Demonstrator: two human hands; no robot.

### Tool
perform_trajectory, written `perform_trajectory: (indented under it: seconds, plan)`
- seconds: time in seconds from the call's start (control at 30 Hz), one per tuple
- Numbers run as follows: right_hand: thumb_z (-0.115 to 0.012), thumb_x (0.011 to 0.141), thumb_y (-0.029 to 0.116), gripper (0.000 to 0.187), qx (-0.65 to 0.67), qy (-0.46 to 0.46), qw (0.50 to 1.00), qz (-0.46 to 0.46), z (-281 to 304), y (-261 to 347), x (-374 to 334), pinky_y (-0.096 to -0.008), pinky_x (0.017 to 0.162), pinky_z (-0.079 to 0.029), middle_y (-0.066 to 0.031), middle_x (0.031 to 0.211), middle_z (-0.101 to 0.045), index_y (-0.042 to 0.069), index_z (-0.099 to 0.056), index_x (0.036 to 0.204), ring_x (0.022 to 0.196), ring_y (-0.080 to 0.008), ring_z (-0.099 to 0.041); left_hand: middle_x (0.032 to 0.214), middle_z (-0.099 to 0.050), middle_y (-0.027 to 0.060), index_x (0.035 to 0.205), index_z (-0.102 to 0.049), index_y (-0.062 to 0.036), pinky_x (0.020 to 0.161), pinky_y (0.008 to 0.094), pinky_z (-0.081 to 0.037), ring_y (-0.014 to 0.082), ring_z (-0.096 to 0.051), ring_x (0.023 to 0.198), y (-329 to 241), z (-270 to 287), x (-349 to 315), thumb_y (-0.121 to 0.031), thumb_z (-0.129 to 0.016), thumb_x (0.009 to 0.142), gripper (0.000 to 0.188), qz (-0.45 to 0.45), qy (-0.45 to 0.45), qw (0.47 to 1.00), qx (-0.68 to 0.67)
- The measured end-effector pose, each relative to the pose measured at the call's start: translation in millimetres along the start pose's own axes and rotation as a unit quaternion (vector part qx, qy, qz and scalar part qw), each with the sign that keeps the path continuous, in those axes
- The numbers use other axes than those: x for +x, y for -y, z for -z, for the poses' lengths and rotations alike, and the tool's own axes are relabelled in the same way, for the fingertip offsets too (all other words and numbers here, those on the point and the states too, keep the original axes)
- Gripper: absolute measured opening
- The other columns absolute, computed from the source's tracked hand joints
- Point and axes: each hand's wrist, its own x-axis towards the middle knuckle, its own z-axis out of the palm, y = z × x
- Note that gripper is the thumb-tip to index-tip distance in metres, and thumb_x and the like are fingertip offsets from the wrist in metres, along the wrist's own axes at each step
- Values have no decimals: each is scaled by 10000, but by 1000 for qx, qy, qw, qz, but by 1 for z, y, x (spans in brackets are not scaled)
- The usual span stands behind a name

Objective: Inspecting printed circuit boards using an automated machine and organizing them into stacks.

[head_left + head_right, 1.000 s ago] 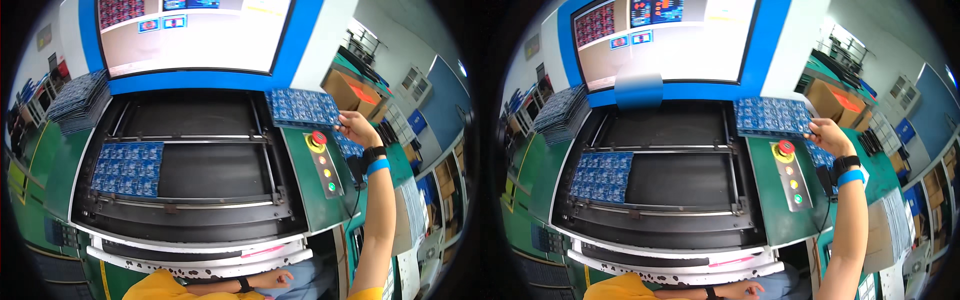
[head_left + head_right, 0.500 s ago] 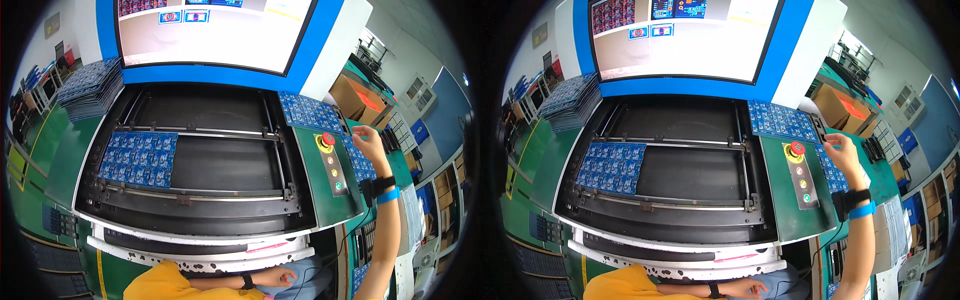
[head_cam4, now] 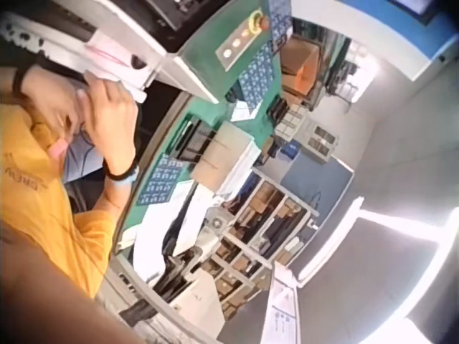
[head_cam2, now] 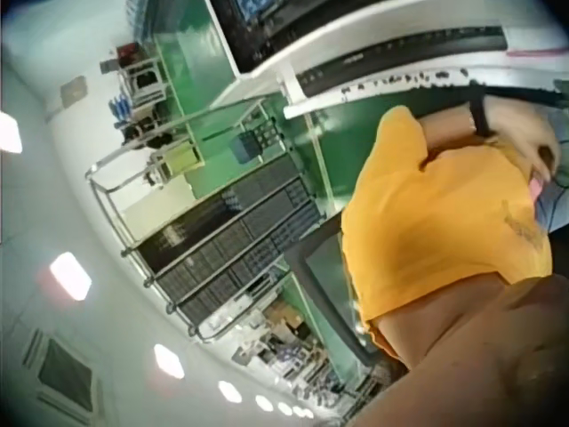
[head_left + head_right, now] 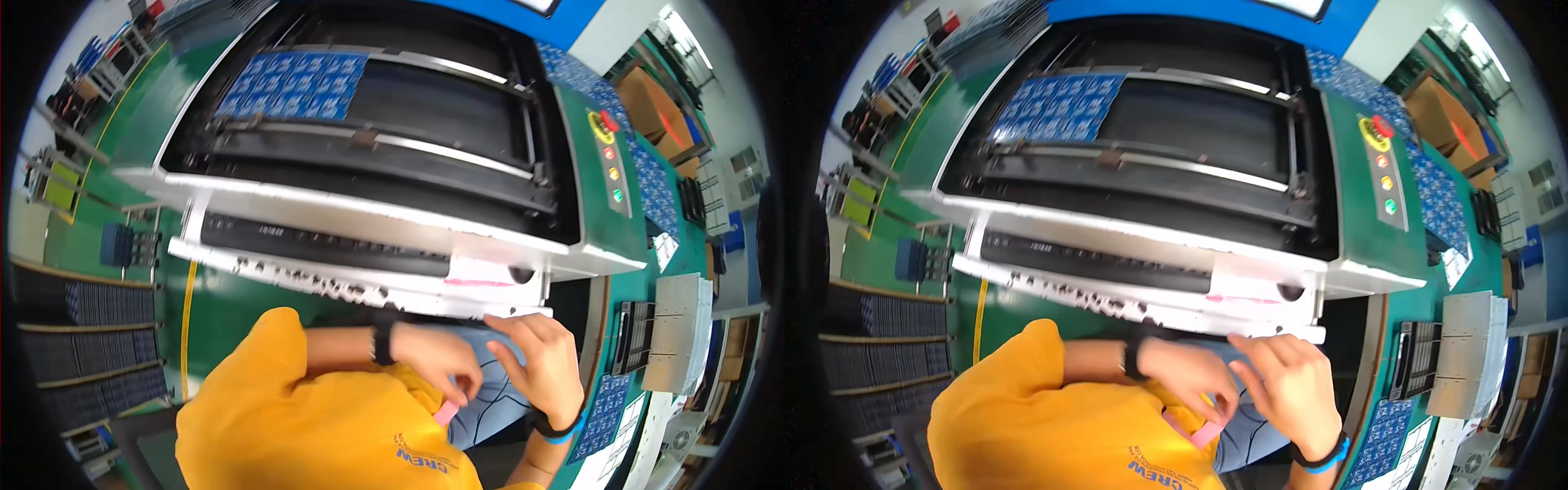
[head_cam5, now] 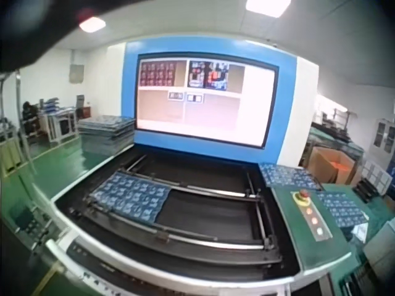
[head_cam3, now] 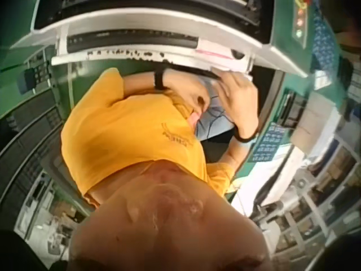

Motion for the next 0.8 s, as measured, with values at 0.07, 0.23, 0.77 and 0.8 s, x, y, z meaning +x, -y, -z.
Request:
perform_trajectory:
  seconds: [0.07,0.23,0.77,0.8]
  plan:
    - [-677,707,68,264,7,-16,1000,-23,-26,-14,-14,-374,667,-477,-121,827,-640,43,-639,967,756,-308,-601,747,-639,91,818,-650,-78,611,350,-468,241,-614,696,-23,19,-37,-303,-624,797,228,67,-61,995,50]
    - [-651,744,38,304,24,-93,992,-84,-45,-18,-54,-367,683,-465,-154,853,-624,30,-609,1045,780,-323,-586,848,-622,59,928,-624,-90,770,353,-436,210,-600,863,-38,55,-77,-264,-603,807,213,187,-202,834,479]
    - [-614,770,1,310,121,-188,951,-212,-50,-29,-153,-312,752,-469,-154,911,-645,-1,-587,1079,848,-254,-624,1175,-467,196,1135,-458,-19,996,445,-293,376,-402,1143,-35,3,-238,-140,-616,741,441,378,-368,614,586]
    - [-626,762,9,316,125,-195,949,-212,-49,-32,-158,-318,750,-469,-151,906,-644,5,-591,1076,844,-266,-619,1188,-467,199,1148,-459,-15,992,446,-297,381,-405,1144,-35,5,-234,-147,-601,764,430,390,-346,600,606]
